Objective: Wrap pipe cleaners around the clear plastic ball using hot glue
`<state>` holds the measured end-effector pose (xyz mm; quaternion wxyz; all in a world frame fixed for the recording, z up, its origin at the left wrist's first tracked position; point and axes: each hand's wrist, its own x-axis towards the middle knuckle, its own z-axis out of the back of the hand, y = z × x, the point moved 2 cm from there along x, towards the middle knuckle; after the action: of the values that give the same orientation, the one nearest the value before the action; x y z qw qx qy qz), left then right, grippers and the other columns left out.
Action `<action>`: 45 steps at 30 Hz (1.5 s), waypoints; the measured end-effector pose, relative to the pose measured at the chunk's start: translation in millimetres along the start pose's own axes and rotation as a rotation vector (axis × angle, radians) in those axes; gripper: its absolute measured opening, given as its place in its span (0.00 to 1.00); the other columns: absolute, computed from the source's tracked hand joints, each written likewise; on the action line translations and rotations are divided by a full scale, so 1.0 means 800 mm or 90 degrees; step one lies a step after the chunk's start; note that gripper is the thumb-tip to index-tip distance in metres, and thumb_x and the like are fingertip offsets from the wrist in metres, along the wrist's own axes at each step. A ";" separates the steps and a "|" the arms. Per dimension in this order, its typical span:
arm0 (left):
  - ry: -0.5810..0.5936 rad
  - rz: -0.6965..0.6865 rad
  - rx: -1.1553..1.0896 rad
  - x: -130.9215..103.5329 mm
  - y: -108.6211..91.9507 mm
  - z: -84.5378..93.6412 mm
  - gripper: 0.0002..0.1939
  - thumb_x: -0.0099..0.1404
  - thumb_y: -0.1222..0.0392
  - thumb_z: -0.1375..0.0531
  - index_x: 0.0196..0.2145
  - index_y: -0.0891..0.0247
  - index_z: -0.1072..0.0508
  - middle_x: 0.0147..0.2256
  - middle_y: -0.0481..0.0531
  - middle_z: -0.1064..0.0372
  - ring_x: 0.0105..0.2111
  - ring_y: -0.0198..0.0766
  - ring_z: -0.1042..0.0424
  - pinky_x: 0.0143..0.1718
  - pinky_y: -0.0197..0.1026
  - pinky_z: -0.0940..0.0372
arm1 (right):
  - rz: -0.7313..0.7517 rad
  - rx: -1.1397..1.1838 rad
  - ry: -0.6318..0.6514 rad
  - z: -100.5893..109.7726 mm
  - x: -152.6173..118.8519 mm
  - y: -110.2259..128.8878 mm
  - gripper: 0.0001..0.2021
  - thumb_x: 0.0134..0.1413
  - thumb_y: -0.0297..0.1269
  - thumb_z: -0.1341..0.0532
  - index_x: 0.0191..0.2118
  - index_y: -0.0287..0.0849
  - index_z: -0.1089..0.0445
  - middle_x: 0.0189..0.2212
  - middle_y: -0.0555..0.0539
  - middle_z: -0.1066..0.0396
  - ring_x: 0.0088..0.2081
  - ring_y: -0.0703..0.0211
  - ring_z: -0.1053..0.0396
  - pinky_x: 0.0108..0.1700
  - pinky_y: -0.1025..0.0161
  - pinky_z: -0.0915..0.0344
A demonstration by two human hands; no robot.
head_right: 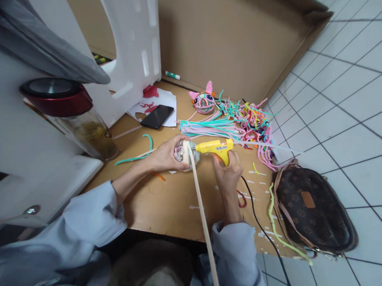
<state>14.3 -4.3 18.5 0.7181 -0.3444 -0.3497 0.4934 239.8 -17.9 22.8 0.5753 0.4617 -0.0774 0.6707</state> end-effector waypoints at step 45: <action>0.032 0.042 0.001 0.000 0.005 0.007 0.44 0.43 0.49 0.29 0.57 0.61 0.37 0.38 0.48 0.31 0.36 0.41 0.31 0.40 0.42 0.34 | -0.248 -0.385 0.235 -0.027 -0.014 -0.059 0.18 0.56 0.43 0.38 0.42 0.30 0.26 0.37 0.31 0.24 0.37 0.44 0.26 0.38 0.56 0.37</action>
<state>7.8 -2.7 17.7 0.7099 -0.3678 -0.3196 0.5085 267.2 3.4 -17.5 0.8059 0.1496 -0.0773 0.5676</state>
